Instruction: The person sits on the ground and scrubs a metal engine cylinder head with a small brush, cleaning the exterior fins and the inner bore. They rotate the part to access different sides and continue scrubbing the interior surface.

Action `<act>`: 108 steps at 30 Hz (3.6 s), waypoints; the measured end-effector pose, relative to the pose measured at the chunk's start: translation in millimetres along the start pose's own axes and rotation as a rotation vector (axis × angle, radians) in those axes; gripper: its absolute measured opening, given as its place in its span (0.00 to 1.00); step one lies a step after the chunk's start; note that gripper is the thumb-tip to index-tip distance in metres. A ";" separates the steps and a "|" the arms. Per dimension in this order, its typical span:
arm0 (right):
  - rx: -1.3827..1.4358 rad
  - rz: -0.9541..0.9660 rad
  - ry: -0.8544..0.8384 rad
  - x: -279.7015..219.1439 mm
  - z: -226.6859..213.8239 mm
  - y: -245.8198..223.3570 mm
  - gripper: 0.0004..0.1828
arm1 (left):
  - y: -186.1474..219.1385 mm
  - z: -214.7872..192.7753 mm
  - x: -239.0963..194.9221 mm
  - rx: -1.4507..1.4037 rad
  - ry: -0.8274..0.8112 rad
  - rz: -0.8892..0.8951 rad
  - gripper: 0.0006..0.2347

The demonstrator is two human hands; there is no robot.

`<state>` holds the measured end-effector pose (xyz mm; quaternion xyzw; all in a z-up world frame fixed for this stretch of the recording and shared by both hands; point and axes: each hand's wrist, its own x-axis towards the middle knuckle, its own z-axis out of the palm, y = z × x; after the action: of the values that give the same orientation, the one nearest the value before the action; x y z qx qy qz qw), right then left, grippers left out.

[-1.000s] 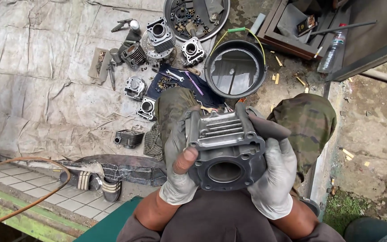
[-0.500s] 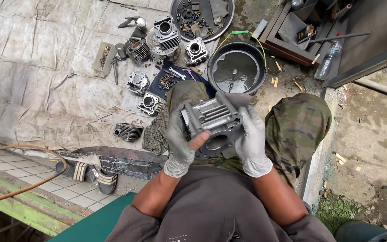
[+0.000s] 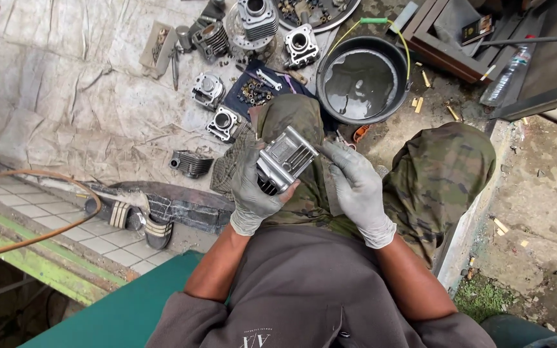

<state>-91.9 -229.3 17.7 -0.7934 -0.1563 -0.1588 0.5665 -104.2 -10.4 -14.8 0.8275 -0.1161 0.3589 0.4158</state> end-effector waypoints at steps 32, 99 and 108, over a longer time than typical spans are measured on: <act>0.106 0.293 -0.047 41.6 19.3 3.5 0.18 | -5.8 13.9 44.2 0.275 -0.246 0.035 0.34; -0.775 -0.346 -0.540 34.4 20.4 40.8 0.38 | -12.9 38.3 -23.5 0.209 -0.093 -0.203 0.46; -0.444 -0.053 -0.440 18.1 32.1 23.9 0.37 | -9.3 38.3 -19.0 0.256 0.006 -0.166 0.39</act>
<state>-63.0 -205.0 -4.7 -0.9087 -0.2573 -0.0285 0.3275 -94.2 -36.2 -48.7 0.8795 0.0005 0.3377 0.3352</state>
